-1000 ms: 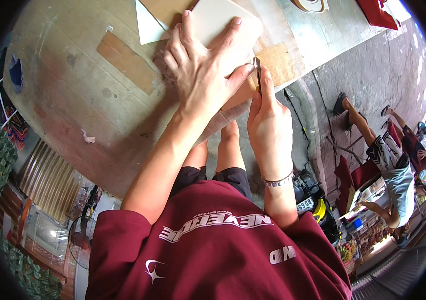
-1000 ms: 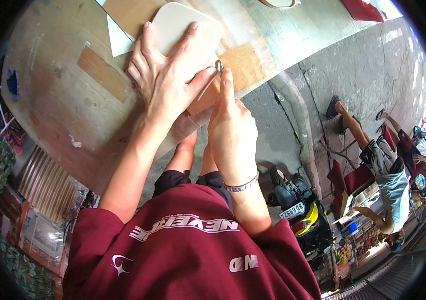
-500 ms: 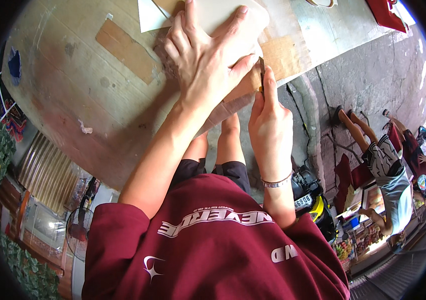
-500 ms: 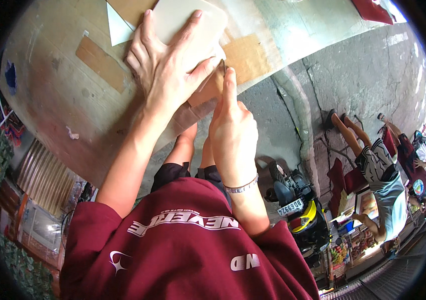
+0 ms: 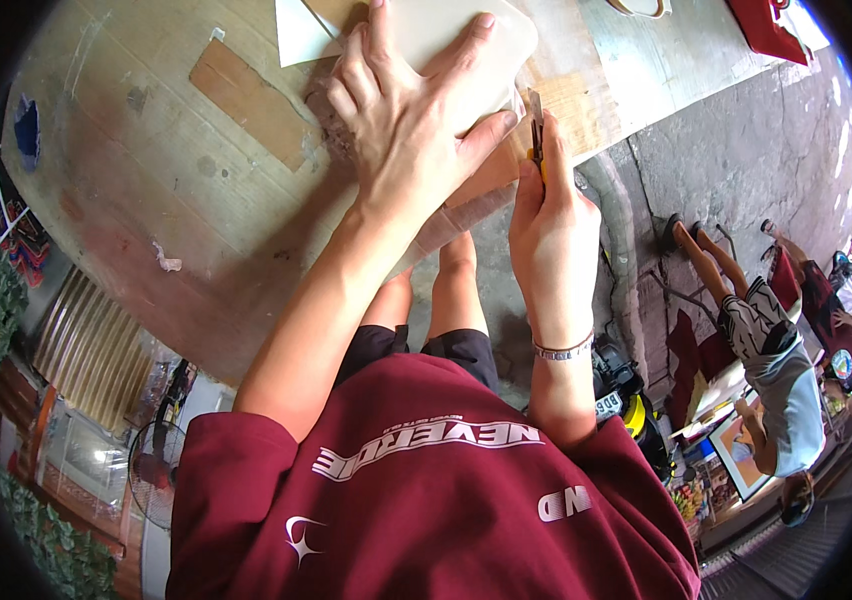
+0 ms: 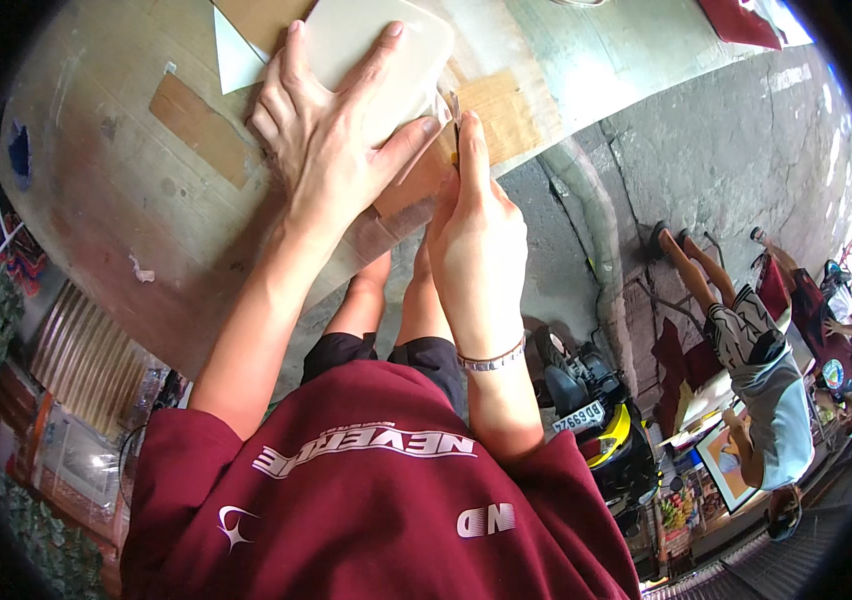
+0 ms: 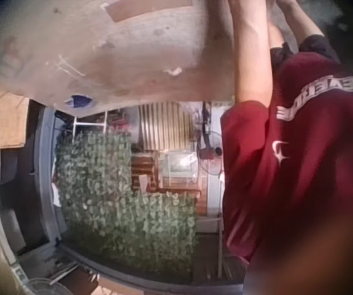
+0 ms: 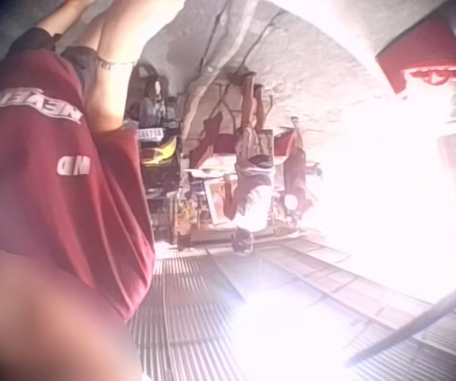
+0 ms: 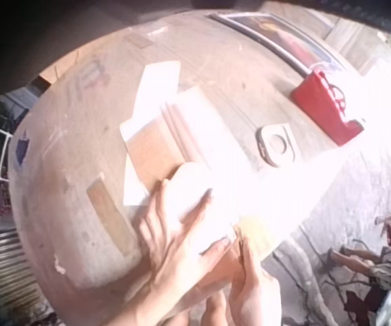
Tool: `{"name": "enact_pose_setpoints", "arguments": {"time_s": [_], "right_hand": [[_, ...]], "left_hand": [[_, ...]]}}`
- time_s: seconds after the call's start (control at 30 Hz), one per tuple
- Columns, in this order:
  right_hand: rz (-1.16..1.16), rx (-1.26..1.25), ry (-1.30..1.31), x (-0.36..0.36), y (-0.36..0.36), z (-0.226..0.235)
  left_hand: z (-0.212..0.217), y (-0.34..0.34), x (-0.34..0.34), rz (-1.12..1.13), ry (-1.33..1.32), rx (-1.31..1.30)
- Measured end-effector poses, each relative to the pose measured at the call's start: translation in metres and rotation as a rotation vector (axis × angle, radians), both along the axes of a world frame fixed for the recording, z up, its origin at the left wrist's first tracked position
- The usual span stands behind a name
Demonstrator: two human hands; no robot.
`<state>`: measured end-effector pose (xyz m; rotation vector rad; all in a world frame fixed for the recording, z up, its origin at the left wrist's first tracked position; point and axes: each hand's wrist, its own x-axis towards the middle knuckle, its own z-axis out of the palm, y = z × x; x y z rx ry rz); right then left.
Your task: The person uses a utility knife to cut a circular opening in a beige plastic container lid on a wooden table. They then walk to a counter and hand the cut lid to a woman who places it into a plastic bag. The person later picks up and moves two rolls of paper.
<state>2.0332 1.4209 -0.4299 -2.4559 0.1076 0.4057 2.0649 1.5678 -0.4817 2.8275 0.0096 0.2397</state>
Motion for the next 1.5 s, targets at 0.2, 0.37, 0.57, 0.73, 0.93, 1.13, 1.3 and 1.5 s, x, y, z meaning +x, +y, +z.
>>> {"name": "enact_pose_setpoints", "arguments": {"time_s": [0.2, 0.37, 0.57, 0.73, 0.93, 1.13, 1.3, 1.5], "right_hand": [[0.037, -0.018, 0.007, -0.005, 0.003, -0.003], [0.084, -0.12, 0.057, -0.006, 0.004, -0.001], [0.131, -0.221, 0.121, -0.006, 0.007, 0.003], [0.13, -0.213, 0.118, -0.009, 0.006, 0.002], [0.126, -0.213, 0.107, -0.013, 0.006, -0.002], [0.092, -0.198, 0.143, -0.032, 0.001, 0.007], [0.052, -0.041, 0.235, -0.009, -0.01, 0.028], [0.005, 0.006, 0.079, -0.005, -0.012, 0.032]], "left_hand": [[0.0, 0.002, 0.0, 0.001, -0.003, 0.024], [-0.002, 0.001, 0.0, 0.0, -0.005, 0.008], [0.0, 0.001, 0.001, 0.015, 0.018, -0.003], [0.006, -0.002, -0.003, 0.036, 0.166, -0.069], [0.005, -0.001, -0.001, 0.053, 0.144, -0.086], [0.006, -0.005, 0.001, 0.06, 0.138, -0.094], [0.001, -0.003, 0.003, 0.05, 0.012, -0.016], [0.0, -0.001, 0.001, 0.036, 0.021, -0.006]]}}
